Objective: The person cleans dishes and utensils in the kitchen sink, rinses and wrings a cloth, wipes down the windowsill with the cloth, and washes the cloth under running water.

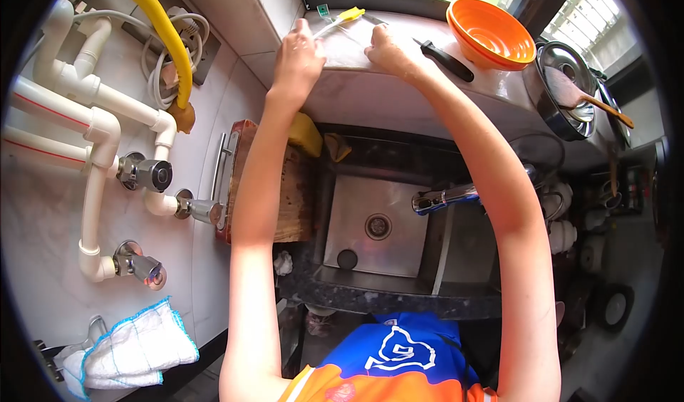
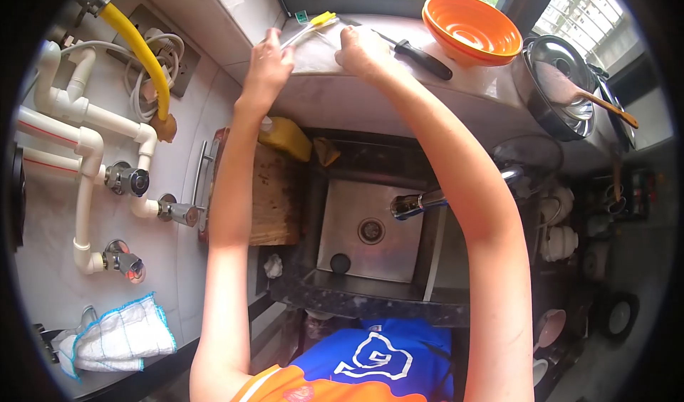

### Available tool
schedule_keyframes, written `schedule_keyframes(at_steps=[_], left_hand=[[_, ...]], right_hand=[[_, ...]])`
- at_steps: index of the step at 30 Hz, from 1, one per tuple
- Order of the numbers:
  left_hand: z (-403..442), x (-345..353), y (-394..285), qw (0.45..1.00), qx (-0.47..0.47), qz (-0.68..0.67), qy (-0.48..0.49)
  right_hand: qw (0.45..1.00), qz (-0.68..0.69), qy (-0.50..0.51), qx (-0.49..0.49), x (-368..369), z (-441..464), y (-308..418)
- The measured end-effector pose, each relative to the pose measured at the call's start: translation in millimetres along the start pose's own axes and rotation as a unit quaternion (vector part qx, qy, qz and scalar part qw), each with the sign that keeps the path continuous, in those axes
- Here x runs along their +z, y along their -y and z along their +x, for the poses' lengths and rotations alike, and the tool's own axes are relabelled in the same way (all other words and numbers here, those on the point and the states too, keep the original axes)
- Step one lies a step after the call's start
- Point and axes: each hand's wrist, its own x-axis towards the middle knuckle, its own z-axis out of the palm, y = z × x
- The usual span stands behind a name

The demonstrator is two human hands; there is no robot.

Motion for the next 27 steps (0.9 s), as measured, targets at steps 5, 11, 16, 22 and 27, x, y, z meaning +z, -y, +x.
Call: schedule_keyframes(at_steps=[5,11,16,22,27], left_hand=[[30.9,28.0,14.5,0.986,-0.014,0.15,0.065],[15.7,17.9,3.7,0.994,-0.01,0.102,0.038],[-10.3,22.2,-26.7,0.855,-0.2,-0.443,0.18],[-32.5,45.0,-51.7,0.856,-0.073,-0.496,0.126],[-61.4,21.1,-57.9,0.814,-0.165,-0.548,0.1]], right_hand=[[0.998,-0.037,-0.041,-0.023,-4.2,-6.8,18.9],[0.996,0.009,-0.08,-0.041,-31.9,-40.5,26.0],[0.962,0.268,-0.007,0.045,-46.9,-75.3,34.7],[0.96,0.254,-0.067,-0.102,-38.9,-101.1,31.0],[0.982,-0.06,-0.158,-0.088,-71.9,-91.4,-0.4]])
